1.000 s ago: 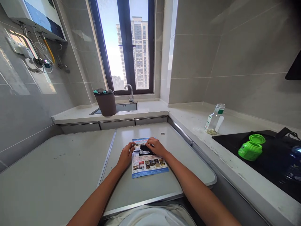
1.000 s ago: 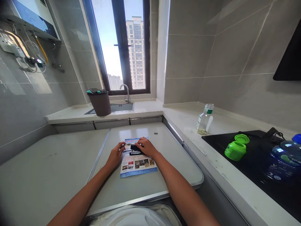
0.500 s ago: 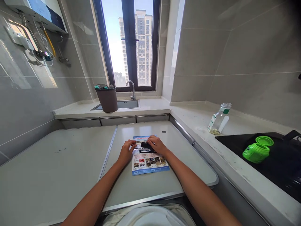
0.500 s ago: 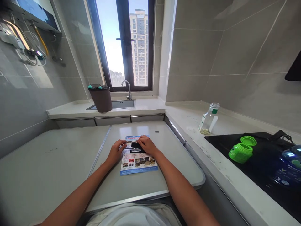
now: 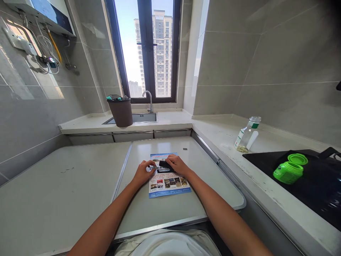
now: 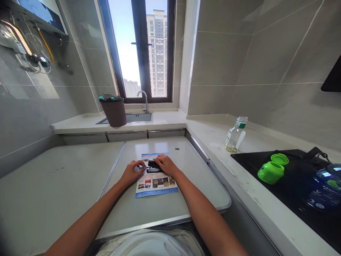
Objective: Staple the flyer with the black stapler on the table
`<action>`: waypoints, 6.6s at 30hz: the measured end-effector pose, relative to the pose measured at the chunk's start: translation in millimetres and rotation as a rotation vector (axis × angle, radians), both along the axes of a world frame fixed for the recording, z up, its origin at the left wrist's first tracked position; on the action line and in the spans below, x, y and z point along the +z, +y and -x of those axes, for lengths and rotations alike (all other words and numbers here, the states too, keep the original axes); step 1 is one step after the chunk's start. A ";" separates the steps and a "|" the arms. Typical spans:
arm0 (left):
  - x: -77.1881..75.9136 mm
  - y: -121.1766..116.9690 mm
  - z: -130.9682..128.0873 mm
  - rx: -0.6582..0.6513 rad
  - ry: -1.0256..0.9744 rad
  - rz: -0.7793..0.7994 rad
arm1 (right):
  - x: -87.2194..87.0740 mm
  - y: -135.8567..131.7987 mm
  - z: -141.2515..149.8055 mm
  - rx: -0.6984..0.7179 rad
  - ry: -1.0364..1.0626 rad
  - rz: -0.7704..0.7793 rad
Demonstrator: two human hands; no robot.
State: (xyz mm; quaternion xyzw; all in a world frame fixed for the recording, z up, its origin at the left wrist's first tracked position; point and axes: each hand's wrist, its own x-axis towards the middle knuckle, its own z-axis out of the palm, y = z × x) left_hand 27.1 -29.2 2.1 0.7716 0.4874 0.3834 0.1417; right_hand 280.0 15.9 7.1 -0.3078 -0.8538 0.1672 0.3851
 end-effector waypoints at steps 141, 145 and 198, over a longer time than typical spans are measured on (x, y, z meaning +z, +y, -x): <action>1.2 0.3 0.5 -0.086 0.145 -0.128 | -4.6 1.8 1.2 0.007 -0.043 0.032; 0.0 1.2 0.4 -0.029 -0.010 -0.040 | -4.4 2.3 1.4 0.005 -0.041 0.034; 13.5 2.6 33.8 -0.120 0.139 0.120 | 1.5 -6.6 -2.1 0.082 -0.039 0.107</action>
